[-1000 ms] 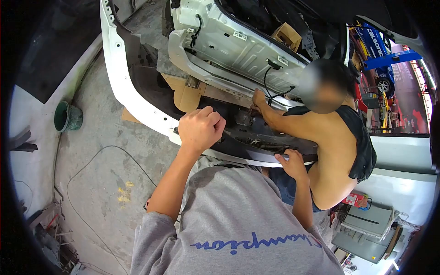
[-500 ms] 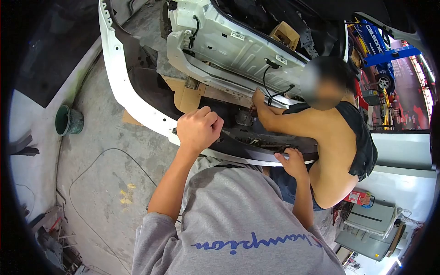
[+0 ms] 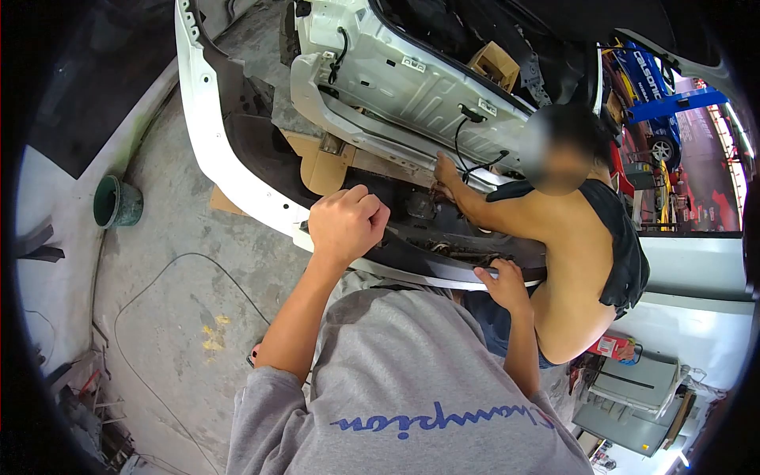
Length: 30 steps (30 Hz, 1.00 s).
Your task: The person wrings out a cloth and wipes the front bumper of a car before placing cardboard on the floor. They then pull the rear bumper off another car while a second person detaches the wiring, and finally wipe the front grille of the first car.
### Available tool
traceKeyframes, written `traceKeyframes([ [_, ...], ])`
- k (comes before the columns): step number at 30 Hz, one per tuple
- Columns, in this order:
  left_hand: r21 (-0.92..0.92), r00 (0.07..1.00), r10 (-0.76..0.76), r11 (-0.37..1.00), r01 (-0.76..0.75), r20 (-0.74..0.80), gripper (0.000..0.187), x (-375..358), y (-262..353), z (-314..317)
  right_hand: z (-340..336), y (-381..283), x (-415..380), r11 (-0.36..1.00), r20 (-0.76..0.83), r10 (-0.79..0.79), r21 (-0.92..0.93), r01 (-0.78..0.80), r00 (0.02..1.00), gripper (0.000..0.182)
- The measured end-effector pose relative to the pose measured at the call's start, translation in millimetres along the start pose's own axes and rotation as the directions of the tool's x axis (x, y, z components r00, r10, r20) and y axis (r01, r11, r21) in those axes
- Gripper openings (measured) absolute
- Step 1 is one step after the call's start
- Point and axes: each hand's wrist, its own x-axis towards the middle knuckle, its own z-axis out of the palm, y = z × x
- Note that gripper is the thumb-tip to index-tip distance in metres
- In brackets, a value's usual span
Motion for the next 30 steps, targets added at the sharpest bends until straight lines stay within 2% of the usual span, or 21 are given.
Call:
traceKeyframes([
  [10,0.021,1.000,-0.014,1.000,0.014,0.011,0.022,0.5,-1.9,-1.4,5.8,4.8,2.9,0.999,-0.017,-0.036,0.024,0.037,0.999,0.058],
  [16,0.009,1.000,0.001,1.000,-0.001,-0.003,0.021,2.1,-2.6,-2.2,4.3,0.3,1.5,1.000,-0.012,-0.004,0.006,0.004,1.000,0.059],
  [24,-0.005,1.000,0.004,1.000,-0.003,0.011,0.022,4.3,-4.9,-5.5,8.8,1.5,2.0,0.999,-0.052,-0.032,0.013,0.033,0.998,0.056],
  [30,0.004,1.000,0.001,1.000,-0.001,0.016,0.022,3.9,-4.0,-7.0,4.1,-3.4,1.4,1.000,-0.008,-0.024,0.008,0.024,1.000,0.053],
])
